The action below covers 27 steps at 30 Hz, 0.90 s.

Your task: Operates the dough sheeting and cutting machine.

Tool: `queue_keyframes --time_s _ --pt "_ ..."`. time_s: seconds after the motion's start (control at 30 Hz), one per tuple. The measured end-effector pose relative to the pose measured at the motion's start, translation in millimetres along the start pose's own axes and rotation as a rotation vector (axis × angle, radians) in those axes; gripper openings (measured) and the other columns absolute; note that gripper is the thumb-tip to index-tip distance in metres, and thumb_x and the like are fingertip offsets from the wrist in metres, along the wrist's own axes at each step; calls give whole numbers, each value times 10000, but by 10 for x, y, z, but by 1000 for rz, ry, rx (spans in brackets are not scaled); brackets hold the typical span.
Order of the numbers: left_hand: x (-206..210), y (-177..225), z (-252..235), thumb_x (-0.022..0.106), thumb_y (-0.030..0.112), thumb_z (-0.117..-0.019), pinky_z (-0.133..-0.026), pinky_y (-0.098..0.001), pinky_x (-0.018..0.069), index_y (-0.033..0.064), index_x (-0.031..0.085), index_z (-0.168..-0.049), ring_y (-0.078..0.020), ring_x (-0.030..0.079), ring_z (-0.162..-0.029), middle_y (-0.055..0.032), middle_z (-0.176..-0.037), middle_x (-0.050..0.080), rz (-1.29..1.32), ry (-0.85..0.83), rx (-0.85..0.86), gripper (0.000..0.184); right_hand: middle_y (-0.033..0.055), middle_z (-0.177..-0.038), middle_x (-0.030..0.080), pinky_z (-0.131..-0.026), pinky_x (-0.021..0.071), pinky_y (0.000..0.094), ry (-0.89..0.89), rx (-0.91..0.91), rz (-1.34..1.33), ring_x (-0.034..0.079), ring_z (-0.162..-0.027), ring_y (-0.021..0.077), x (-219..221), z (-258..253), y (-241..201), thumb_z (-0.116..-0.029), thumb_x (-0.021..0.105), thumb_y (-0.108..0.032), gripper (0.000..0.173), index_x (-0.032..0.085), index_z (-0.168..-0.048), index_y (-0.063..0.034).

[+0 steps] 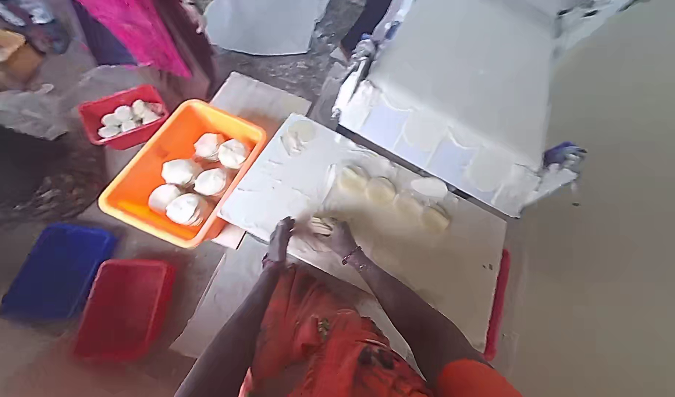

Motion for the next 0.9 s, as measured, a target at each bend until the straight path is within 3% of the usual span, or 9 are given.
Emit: queue_keyframes --time_s 0.1,0.17,0.27,0.4,0.5,0.63,0.77,0.83,0.9 --pt "86 -41 -131 182 368 -1130 -1165 -396 392 -4 480 -1478 -230 509 -1382 -166 -1496 534 64 16 38 590 191 -936 736 -806 596 503 223 -175 -96 731 -869 311 -36 50 -150 -803 843 -225 364 721 -1021 39" --pt "196 15 -162 128 356 -1125 -1163 -405 387 -25 470 -1476 -250 500 -1384 -190 -1495 525 91 -12 61 621 168 -953 745 -804 603 468 338 -197 -122 738 -875 274 -47 90 -166 -788 836 -241 394 716 -1048 31" --pt "276 78 -173 158 314 -1116 -1193 -433 351 -82 475 -1450 -296 461 -1417 -251 -1500 497 35 -39 110 607 165 -1102 754 -927 575 538 213 -108 -55 731 -1027 318 102 -10 -134 -810 821 -204 395 739 -1147 -14" --pt "-130 313 -287 210 276 -1100 -1243 -426 255 -101 480 -1444 -309 399 -1467 -271 -1521 468 -27 16 210 578 234 -1041 747 -861 569 594 122 -176 0 735 -962 389 129 -173 -475 -829 760 -80 307 732 -1109 43" --pt "-485 447 -453 49 330 -1103 -1171 -394 375 -127 540 -1362 -269 536 -1342 -253 -1398 587 141 -29 112 719 223 -1062 741 -934 556 460 93 -54 -223 722 -1006 285 93 -316 -922 -860 712 -72 334 704 -1156 84" --pt "-845 650 -543 5 536 -1081 -857 -376 573 -65 628 -1185 -189 695 -915 -155 -998 719 572 58 -168 872 82 -1034 708 -866 563 264 -67 210 -557 668 -940 66 386 -816 -1411 -1023 612 -195 275 670 -1175 27" --pt "-1393 766 -796 -6 511 -1072 -879 -402 554 -71 547 -1289 -207 657 -980 -171 -1106 669 545 71 -125 832 118 -1109 661 -819 537 293 -196 296 -487 634 -944 99 796 -1354 -1797 -1093 482 -224 336 617 -1280 20" --pt "-1774 860 -918 117 379 -1126 -880 -360 548 -53 577 -1240 -165 650 -960 -137 -1067 666 428 182 -85 641 175 -1212 652 -908 544 355 -304 267 -422 644 -1052 166 1050 -1629 -1995 -1072 493 -170 344 588 -1339 25" --pt "-2121 985 -1075 302 252 -1127 -947 -379 528 -58 542 -1348 -189 633 -1053 -180 -1191 641 299 206 -87 451 188 -1180 662 -844 552 369 -376 236 -393 657 -992 191 1319 -1938 -2163 -1034 544 -104 340 578 -1347 25"
Point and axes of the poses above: each hand's wrist, its own z-axis away from the middle knuckle, its own x-axis out of the palm, y = z × x, the point moved 4 cm from there along -z, towards the middle knuckle
